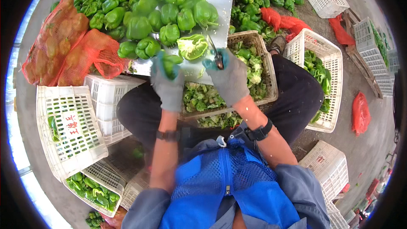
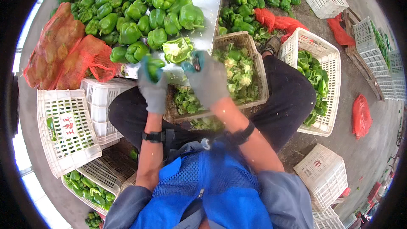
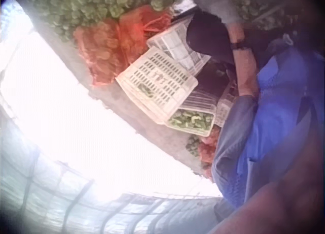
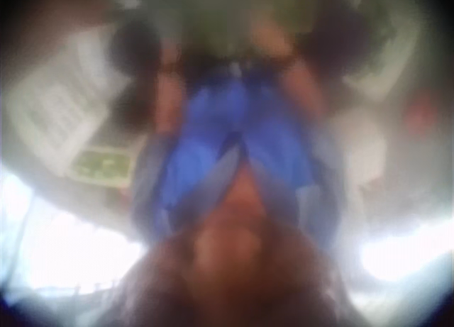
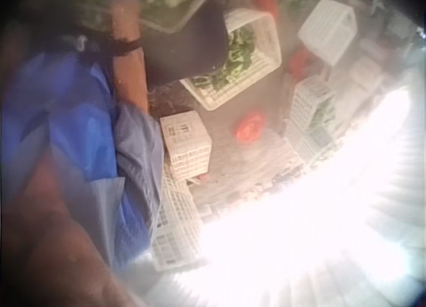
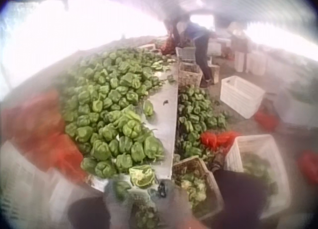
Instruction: The person removes stems and cores from green peppers using a curved blade. They pick up peppers from a metal table and a mesh bag, cut them, and drop the processed pieces into a plastic crate located between their legs.
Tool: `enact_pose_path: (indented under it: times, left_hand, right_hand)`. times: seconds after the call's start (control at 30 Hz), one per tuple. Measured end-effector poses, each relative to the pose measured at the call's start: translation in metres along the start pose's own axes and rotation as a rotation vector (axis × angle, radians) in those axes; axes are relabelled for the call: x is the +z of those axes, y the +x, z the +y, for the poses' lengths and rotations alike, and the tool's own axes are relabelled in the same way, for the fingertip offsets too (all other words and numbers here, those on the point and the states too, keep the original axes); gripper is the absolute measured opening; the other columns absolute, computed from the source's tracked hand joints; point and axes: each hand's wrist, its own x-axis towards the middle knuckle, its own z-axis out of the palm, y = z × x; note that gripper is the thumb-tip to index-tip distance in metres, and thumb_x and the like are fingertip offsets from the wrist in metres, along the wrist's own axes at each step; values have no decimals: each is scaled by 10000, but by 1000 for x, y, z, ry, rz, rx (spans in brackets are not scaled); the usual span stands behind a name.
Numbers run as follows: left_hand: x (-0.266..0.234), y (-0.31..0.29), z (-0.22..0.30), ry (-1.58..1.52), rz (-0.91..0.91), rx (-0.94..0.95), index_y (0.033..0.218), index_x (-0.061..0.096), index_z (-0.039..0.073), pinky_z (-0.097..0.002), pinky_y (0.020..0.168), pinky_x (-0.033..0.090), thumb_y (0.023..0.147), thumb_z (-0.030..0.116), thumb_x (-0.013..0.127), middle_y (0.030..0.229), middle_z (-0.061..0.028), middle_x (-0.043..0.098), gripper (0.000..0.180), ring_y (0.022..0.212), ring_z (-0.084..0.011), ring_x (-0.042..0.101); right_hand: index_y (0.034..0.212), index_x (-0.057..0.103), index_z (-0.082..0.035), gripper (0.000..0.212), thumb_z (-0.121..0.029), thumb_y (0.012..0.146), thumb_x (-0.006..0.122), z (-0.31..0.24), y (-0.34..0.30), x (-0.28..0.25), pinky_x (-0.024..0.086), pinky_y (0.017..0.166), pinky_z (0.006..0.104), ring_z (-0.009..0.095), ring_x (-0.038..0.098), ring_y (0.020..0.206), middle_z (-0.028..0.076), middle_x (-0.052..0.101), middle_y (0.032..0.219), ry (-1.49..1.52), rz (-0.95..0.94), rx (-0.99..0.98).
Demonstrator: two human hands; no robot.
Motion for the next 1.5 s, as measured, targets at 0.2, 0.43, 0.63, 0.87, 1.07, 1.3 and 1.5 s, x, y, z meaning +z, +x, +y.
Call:
enact_pose_path:
  times: [0.2,0.43,0.63,0.87,1.07,1.3,1.5]
  left_hand:
    - [-8,4,-13,-338,21,-321,1502,611,-7,-400,1074,532,1071,151,695,1416,-123,675,467,1237,-254,652]
    - [-34,-12,-10,-390,70,-306,1547,576,-18,-409,1094,526,1150,377,583,1445,-85,657,560,1260,-243,642]
    - [-3,15,101,660,-224,764,1621,434,-67,-505,1239,446,1013,81,703,1624,-298,508,681,1498,-423,521]
    - [180,-12,260,-911,-957,-36,1707,351,11,-505,1237,416,1051,487,687,1686,-229,451,877,1528,-361,487]
    - [99,-14,223,-410,-494,35,1644,460,-20,-417,1107,548,1161,361,550,1590,-218,563,621,1352,-308,655]
    - [32,-67,139,-724,-775,-1110,1594,546,132,-413,841,646,1096,767,387,1431,-90,684,822,1127,-274,747]
    - [30,-89,91,-1064,-731,-1069,1475,636,117,-462,988,639,1130,586,507,1364,-86,733,597,1192,-267,732]
  right_hand:
    - [1224,645,12,494,-312,904,834,-9,69,42,608,730,448,317,752,813,186,746,973,-94,159,-280]
    - [1250,649,35,443,-194,874,705,13,78,99,612,880,502,384,749,1095,228,755,1150,-244,-88,-50]
    - [1181,673,46,451,-256,857,761,10,19,58,584,984,490,452,720,1147,291,734,1206,139,-232,1]
    - [1262,747,-20,478,-323,906,847,46,-29,12,583,949,384,251,750,1036,170,804,1181,855,190,30]
    - [1058,696,50,548,-368,770,904,60,-35,-86,573,758,384,174,657,822,135,717,874,840,103,366]
    - [1270,702,-44,606,-307,762,904,36,-41,-110,598,876,481,410,759,961,203,765,1012,356,-232,-192]
    - [1372,684,-54,655,-204,760,865,38,-55,-90,595,1019,479,431,738,1139,206,753,1256,169,-368,-362]
